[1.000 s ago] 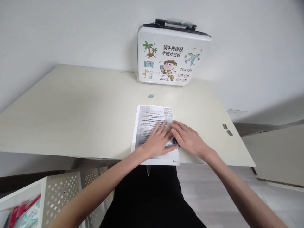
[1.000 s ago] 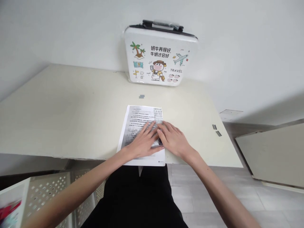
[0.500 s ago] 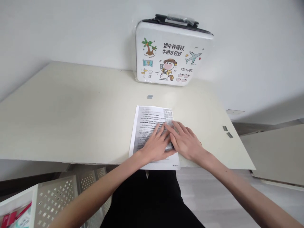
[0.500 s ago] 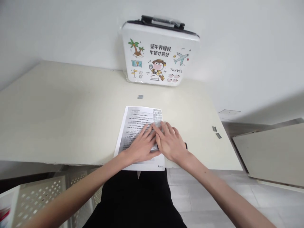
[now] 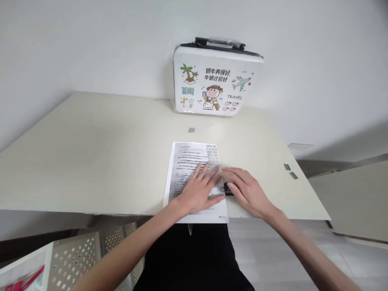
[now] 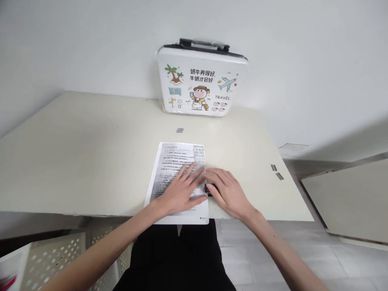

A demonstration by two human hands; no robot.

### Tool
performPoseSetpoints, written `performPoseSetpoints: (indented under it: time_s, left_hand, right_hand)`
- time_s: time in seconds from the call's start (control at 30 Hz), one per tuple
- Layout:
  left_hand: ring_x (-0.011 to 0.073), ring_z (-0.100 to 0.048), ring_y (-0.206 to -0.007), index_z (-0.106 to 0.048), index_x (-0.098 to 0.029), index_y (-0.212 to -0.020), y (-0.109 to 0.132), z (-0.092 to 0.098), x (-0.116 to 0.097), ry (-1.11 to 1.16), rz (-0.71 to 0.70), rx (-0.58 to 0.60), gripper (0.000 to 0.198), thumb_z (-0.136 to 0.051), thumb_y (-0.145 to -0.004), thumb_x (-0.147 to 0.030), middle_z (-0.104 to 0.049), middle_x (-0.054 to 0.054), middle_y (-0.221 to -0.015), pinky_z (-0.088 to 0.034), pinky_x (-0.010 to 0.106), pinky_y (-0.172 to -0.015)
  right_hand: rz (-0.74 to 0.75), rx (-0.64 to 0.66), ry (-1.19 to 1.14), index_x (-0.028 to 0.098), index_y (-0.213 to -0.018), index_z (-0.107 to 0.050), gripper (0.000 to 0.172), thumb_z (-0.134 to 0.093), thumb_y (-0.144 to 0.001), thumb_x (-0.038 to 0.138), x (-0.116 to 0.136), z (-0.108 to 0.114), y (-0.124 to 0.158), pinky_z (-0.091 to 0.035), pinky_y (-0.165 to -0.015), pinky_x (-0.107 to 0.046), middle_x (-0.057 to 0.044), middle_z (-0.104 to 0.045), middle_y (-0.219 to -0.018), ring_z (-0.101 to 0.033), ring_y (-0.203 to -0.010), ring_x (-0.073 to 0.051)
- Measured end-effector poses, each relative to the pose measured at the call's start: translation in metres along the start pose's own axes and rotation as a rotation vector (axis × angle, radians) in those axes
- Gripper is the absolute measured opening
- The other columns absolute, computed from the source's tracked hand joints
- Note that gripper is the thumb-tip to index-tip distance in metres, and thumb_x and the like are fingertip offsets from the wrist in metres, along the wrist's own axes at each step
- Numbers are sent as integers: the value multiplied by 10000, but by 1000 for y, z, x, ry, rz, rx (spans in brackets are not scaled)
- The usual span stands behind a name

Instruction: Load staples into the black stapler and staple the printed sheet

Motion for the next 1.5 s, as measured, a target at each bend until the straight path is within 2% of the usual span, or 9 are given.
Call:
performPoseSetpoints:
  time_s: [0.07, 0.23, 0.5, 0.63, 0.87, 1.03, 1.2, 1.33, 1.5]
  left_hand:
    - [305, 20, -1639, -311, -206, -1663, 3, 1, 2, -3, 14, 31, 775, -388, -1054, -678, -159, 51, -1771, -42, 544, -1340]
    - [283, 0, -1639, -264, -229, -1684, 14, 17, 3, 6, 15, 38, 772, -404, -1060, -662, -157, 40, -1767, -101, 519, -1347]
    - [293, -167, -1628, -128, -348, -1707, 112, 64, 50, -156, 118, 29, 761, -510, -1073, -527, -282, -13, -1737, -231, 537, -1322]
    - [334, -200, -1617, -100, -378, -1706, 123, 61, 51, -196, 45, 107, 821, -544, -1040, -559, -283, -9, -1728, -227, 586, -1310]
    - [328, -183, -1620, -163, -345, -1702, 31, 28, 12, -151, -21, 67, 738, -461, -1069, -579, -246, 14, -1743, -177, 610, -1313]
    - [375, -55, -1630, -187, -248, -1703, -55, -10, 1, -97, -82, 51, 876, -416, -1013, -737, -178, 96, -1761, -84, 679, -1290]
    - [418, -62, -1624, -286, -218, -1680, -127, -44, -9, -70, -73, 67, 917, -383, -978, -802, -205, 136, -1752, -20, 745, -1251]
    - [431, -73, -1620, -317, -218, -1670, -153, -55, -18, -48, -32, 27, 893, -371, -987, -791, -221, 140, -1745, 10, 775, -1234]
    - [326, -64, -1633, -262, -216, -1686, -141, -42, -17, 40, -70, -34, 727, -284, -1090, -632, -226, 95, -1748, -109, 615, -1315]
  right_hand:
    - [48, -7, 20, 238, -1362, -578, 339, -517, -1074, 407, -5, -1, 19, -550, -1010, -480, -123, -699, -1309, -663, -1210, -295]
    - [-89, -149, 88, 226, -1250, -590, 265, -594, -1050, 400, -33, 5, 60, -594, -821, -406, -103, -745, -1118, -722, -970, -268]
    - [-251, -313, 145, 240, -1209, -623, 253, -621, -1036, 425, -49, 32, 116, -585, -792, -372, -79, -753, -1032, -746, -894, -253]
    - [-355, -402, 116, 257, -1173, -646, 236, -644, -1016, 433, -46, 37, 136, -589, -758, -359, -63, -757, -996, -749, -872, -248]
    - [-447, -541, 89, 276, -1157, -661, 227, -664, -994, 435, -27, 45, 150, -592, -688, -362, -66, -756, -977, -740, -808, -252]
    - [-531, -622, 58, 258, -1150, -664, 242, -652, -998, 446, -19, 52, 151, -604, -663, -348, -76, -759, -967, -736, -789, -249]
    - [-606, -698, 56, 231, -1121, -693, 288, -672, -977, 480, -18, 57, 155, -594, -597, -328, -90, -761, -950, -737, -764, -247]
    - [-589, -707, 54, 230, -1110, -695, 281, -670, -979, 476, -15, 60, 154, -602, -603, -328, -84, -763, -930, -733, -745, -241]
    - [-558, -672, 35, 246, -1147, -663, 239, -664, -993, 428, -14, 58, 144, -631, -721, -361, -72, -762, -980, -743, -802, -245]
Point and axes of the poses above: each hand's wrist, its own y-axis away from the middle knuckle, its own z-axis out of the back of the hand, x = y × z, the point moved 7 cm from there along -y, towards the middle knuckle
